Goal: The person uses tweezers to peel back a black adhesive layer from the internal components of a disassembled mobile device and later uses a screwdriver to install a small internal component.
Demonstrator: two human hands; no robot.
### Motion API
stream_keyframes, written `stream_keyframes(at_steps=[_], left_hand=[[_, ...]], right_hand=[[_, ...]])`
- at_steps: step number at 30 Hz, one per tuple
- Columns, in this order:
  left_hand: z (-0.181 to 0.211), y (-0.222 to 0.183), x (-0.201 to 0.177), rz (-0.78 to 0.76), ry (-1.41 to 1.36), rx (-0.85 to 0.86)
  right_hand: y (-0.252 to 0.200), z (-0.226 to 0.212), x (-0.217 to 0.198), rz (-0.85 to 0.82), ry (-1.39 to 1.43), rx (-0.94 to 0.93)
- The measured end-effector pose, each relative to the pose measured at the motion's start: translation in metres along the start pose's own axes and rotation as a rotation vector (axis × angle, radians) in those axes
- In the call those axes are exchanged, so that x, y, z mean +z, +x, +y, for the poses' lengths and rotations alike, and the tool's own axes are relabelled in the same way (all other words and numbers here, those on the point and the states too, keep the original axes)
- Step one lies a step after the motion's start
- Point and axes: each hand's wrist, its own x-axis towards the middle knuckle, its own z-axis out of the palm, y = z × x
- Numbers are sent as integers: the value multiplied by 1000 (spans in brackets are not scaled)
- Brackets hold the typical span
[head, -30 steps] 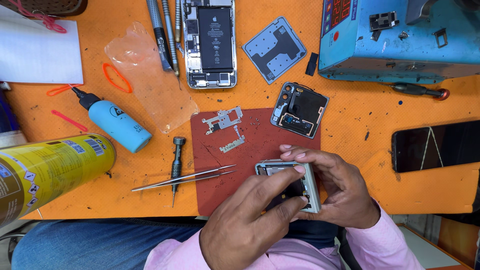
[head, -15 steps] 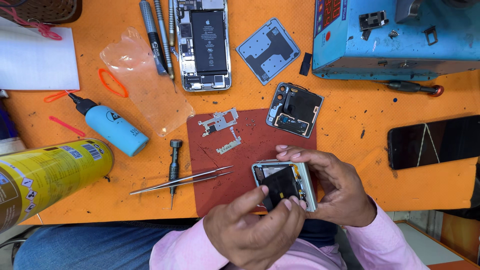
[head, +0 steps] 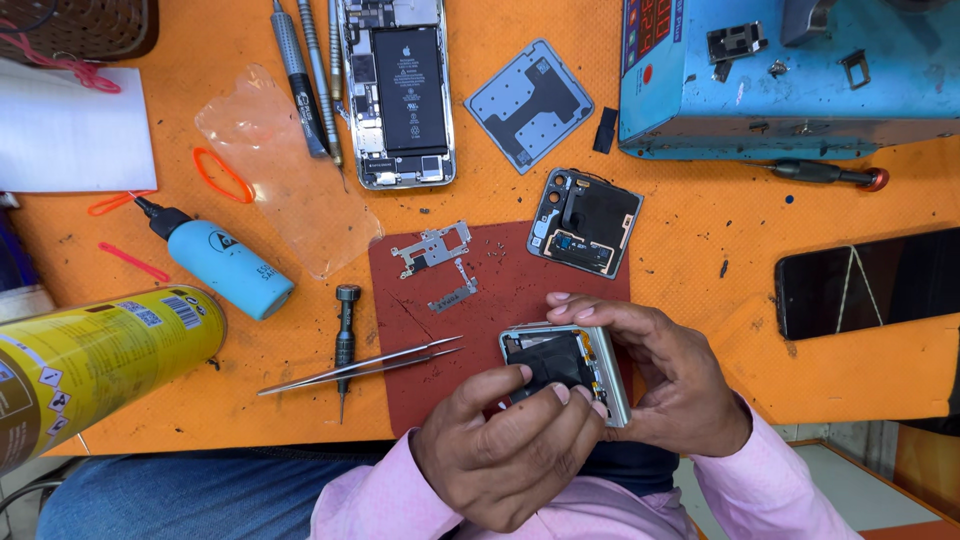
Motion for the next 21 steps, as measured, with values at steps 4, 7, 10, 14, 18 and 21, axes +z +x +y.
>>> stream_keyframes(at_steps=[4,7,10,14,18,21], left_hand=[[0,3,-1,-13,-28,-30],[1,3,0,-11,-53,-57],[1,4,0,-9,-82,-76],[0,6,-1,-22,-136,-104],[0,8,0,-23,-192,-145],[2,10,1,-9,-232,-194]], right_hand=[[2,0,0,-5,-5,-18],[2,0,1,-3,-3,-9],[1,1,1,2,1,-3],[1,1,0,1,10,5],[1,2,-1,-7,4,1],[1,1,-1,-7,-5,-10]])
